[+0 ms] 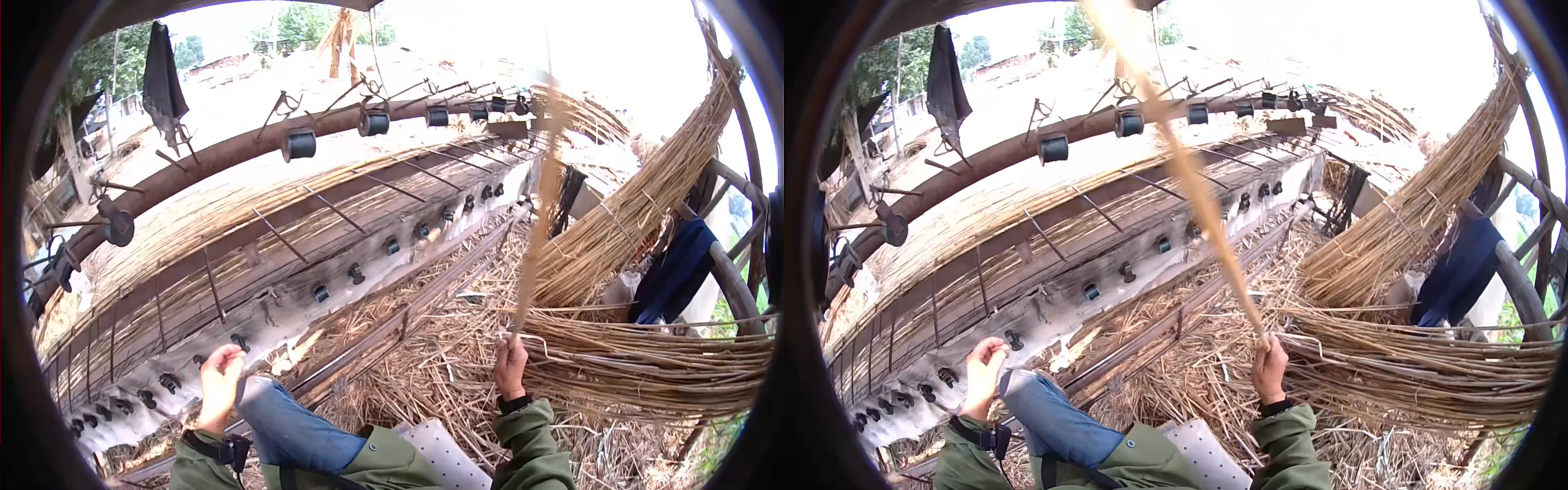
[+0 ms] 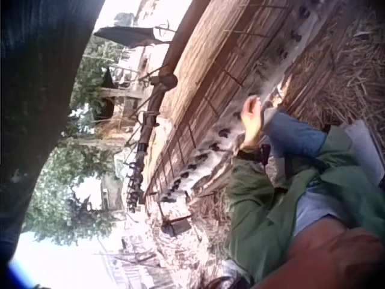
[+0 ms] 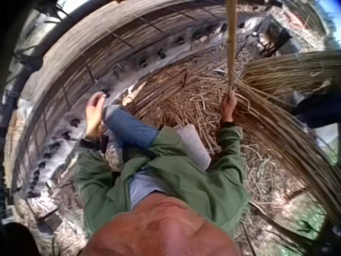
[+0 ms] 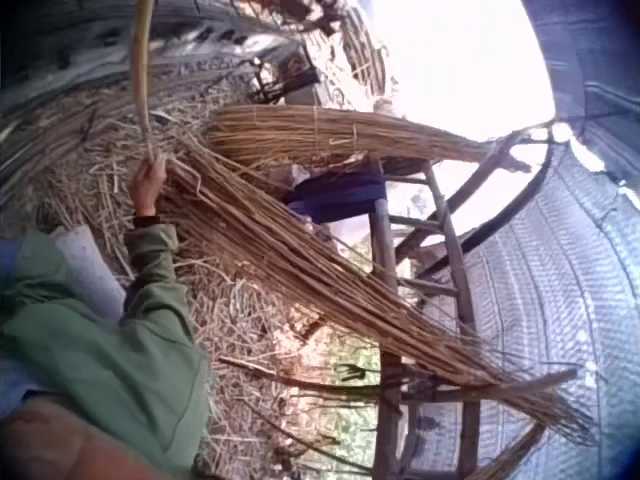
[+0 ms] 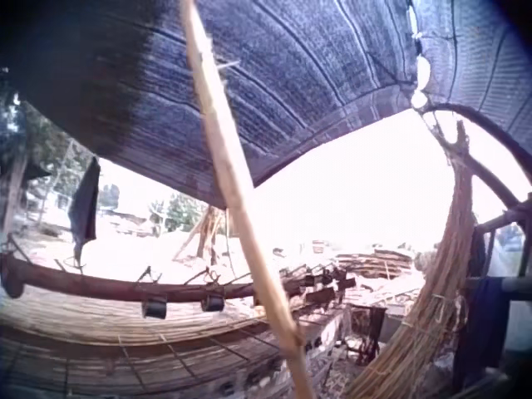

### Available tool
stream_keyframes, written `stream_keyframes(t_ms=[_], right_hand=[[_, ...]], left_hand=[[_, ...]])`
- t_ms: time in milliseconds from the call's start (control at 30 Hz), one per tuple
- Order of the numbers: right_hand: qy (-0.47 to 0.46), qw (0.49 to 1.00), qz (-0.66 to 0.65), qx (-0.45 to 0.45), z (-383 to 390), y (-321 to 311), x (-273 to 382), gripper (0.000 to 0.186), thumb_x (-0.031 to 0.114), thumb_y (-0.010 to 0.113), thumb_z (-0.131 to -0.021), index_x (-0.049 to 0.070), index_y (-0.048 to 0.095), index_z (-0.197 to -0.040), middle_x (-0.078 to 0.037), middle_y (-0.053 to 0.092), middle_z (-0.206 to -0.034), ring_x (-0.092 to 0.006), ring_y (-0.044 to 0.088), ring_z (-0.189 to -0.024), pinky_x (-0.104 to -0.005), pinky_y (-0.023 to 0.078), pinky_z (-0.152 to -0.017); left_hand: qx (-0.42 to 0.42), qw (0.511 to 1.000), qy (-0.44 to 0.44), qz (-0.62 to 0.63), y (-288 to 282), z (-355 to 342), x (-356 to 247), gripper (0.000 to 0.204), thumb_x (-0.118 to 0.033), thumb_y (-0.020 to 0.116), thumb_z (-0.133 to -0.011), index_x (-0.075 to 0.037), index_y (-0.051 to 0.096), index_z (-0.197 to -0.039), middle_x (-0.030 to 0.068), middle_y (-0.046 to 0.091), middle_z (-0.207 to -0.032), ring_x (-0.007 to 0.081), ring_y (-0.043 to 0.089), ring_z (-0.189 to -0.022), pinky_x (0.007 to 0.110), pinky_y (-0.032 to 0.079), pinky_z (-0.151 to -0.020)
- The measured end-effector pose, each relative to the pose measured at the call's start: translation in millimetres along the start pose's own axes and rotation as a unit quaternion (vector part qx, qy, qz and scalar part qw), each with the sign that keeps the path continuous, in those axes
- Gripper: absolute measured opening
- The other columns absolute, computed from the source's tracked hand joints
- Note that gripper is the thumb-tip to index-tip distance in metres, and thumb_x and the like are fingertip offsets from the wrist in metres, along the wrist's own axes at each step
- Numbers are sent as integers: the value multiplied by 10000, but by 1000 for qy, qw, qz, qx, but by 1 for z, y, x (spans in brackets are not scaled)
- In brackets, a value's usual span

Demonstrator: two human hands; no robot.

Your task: Feeding reeds and bamboo strips into a mechanical weaving machine to produce mats.

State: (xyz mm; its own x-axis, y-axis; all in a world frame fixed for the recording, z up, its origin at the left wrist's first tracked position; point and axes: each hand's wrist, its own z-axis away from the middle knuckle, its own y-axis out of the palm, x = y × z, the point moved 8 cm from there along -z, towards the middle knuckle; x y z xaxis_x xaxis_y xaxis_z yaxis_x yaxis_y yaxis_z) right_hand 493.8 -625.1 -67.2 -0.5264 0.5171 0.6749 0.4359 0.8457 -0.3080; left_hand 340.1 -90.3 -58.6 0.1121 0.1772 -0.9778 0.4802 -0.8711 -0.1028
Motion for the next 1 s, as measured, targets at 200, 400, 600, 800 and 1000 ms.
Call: stream_keyframes(t_ms=[200,400,600,800,1000], right_hand=[[-148,946,-68,280,94,171,139,89,120,556,-793,46,506,-789,-140,494,-632,-339,515,-575,-410,401,-501],[-230,809,-252,478,169,224,282,153,182,550,-828,58,461,-828,-133,501,-647,-341,532,-566,-418,415,-469],[-305,712,-293,561,222,229,339,250,257,495,-858,56,437,-723,-125,419,-516,-291,457,-452,-389,354,-420],[-388,674,-163,607,214,223,318,208,253,514,-838,46,520,-860,-120,540,-648,-316,544,-583,-415,426,-497],[-473,776,-35,416,95,207,278,209,172,534,-714,99,530,-910,-25,512,-791,-185,543,-780,-296,436,-668]], left_hand=[[107,988,50,101,28,46,-100,912,-129,798,-606,-14,242,-1320,142,421,-1221,209,425,-1121,322,353,-945],[59,982,177,10,-14,99,-147,376,-251,572,-848,-31,401,-1100,156,551,-1039,213,563,-876,295,470,-754],[-360,914,44,181,-130,179,-119,302,-246,353,-954,-99,400,-695,4,321,-547,111,298,-506,277,331,-508],[-543,767,10,342,-201,257,-51,299,-266,365,-950,-88,428,-718,8,345,-571,115,294,-507,306,343,-505],[-578,805,-46,126,-246,307,26,299,-247,431,-916,-2,516,-1064,72,489,-681,156,409,-551,251,351,-483]])
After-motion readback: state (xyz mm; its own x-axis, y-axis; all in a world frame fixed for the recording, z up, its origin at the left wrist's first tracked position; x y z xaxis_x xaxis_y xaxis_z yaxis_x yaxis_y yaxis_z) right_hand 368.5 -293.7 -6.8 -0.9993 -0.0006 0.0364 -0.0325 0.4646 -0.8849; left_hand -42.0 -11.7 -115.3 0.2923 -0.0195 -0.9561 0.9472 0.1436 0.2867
